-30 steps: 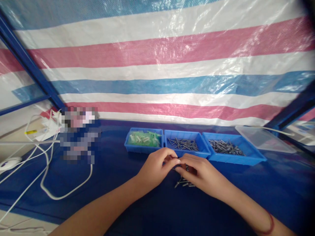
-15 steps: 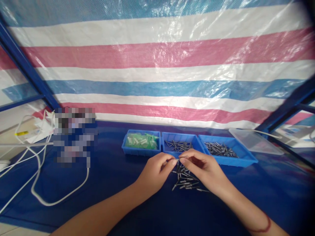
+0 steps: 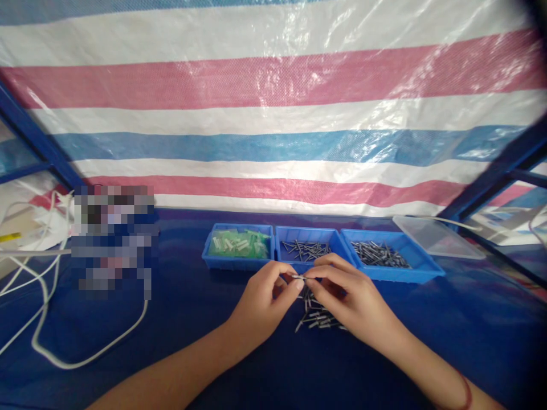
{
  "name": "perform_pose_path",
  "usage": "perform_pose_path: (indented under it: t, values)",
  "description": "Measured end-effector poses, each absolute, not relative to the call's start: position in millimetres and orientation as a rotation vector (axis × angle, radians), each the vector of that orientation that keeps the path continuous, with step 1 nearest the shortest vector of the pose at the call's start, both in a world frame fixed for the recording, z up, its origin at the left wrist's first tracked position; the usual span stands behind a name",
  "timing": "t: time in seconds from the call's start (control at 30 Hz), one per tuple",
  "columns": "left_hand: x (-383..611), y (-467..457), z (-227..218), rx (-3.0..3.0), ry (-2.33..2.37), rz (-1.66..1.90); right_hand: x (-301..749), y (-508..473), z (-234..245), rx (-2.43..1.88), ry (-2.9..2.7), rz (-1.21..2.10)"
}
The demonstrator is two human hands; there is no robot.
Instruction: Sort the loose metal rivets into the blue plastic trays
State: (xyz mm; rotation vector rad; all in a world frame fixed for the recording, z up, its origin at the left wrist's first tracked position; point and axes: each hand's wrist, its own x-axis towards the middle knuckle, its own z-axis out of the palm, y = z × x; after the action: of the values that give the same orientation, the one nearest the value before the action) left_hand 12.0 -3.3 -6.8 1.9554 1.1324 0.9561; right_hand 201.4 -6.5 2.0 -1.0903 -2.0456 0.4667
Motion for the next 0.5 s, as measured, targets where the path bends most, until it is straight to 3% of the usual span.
perform_pose_path:
  t: [0.3,0.5]
  values:
    - [6,-5,-9,2.628,1.131,0.455,281,23,9,-1.723,-1.814,-0.376]
    - [7,-5,-12,2.722,1.112,0.334,285,30,-3,-1.719,-1.919,-0.316]
